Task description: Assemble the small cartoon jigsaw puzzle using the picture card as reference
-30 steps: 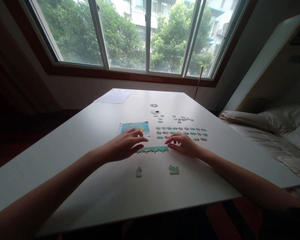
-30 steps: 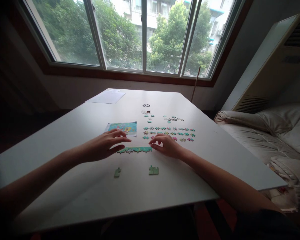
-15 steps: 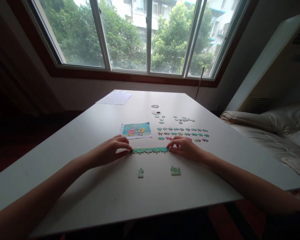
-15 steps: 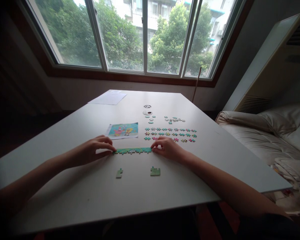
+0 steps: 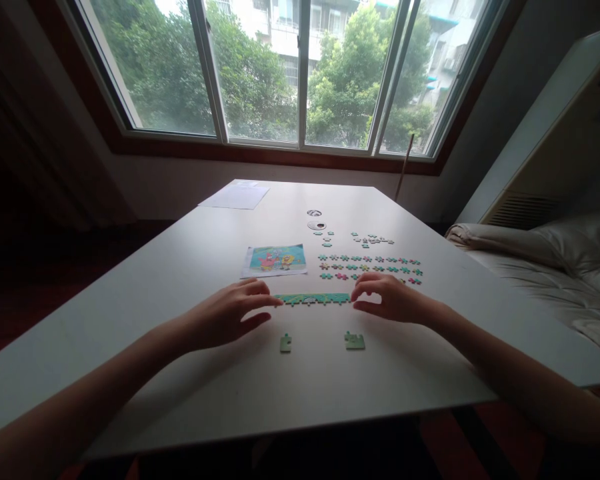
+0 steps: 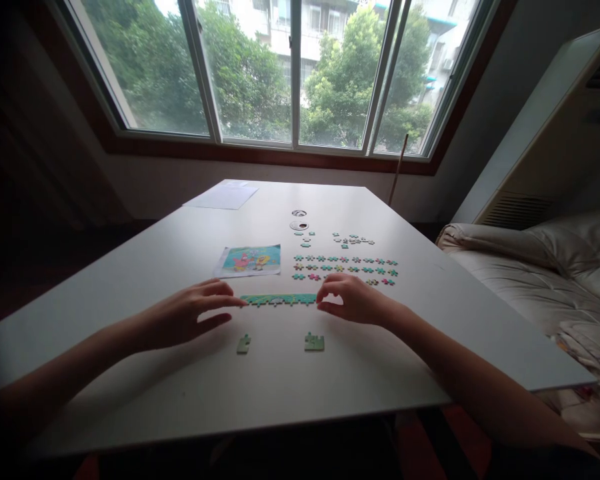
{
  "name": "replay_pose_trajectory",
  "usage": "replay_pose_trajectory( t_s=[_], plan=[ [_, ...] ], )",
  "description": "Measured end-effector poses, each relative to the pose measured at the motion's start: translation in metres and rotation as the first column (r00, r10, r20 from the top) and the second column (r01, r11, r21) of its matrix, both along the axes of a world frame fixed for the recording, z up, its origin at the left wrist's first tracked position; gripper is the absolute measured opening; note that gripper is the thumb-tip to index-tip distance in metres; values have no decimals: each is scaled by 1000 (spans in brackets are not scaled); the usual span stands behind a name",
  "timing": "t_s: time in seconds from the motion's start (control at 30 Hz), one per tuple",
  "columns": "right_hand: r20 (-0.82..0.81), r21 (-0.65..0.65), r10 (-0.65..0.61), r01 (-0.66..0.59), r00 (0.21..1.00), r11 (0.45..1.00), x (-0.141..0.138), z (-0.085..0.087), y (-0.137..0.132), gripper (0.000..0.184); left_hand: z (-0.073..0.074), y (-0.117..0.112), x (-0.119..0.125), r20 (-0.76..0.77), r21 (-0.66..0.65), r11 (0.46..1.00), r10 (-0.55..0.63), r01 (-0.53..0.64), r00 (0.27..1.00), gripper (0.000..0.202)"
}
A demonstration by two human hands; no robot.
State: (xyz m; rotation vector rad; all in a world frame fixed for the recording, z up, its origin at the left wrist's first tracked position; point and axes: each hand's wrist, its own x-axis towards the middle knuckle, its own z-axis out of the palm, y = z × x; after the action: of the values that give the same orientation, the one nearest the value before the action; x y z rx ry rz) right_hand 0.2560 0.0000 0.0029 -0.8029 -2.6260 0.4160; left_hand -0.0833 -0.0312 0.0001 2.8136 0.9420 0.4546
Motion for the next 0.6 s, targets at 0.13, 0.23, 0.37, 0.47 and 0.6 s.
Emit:
replay_pose_trajectory(
  t_s=[0.13, 0.23, 0.37, 0.47, 0.6],
  plan=[
    [111, -168, 131, -111, 985, 980, 0, 10, -14, 18, 7, -15, 9, -18, -88, 993, -85, 83, 996, 22],
    [134, -285, 183, -139, 974, 948, -3, 10, -19, 22, 9, -20, 13, -26, -130, 985, -115, 111, 993, 21],
    [125, -327, 198, -148, 972, 934, -4, 10, -21, 21, 11, -23, 13, -22, -162, 978, -139, 133, 990, 20],
    [128, -326, 203, -152, 971, 933, -3, 11, -22, 18, 16, -24, 10, -50, -192, 973, -141, 129, 989, 21],
    [134, -320, 212, -160, 968, 934, -3, 12, -22, 18, 25, -25, 4, -82, -249, 961, -141, 117, 987, 21]
  ],
)
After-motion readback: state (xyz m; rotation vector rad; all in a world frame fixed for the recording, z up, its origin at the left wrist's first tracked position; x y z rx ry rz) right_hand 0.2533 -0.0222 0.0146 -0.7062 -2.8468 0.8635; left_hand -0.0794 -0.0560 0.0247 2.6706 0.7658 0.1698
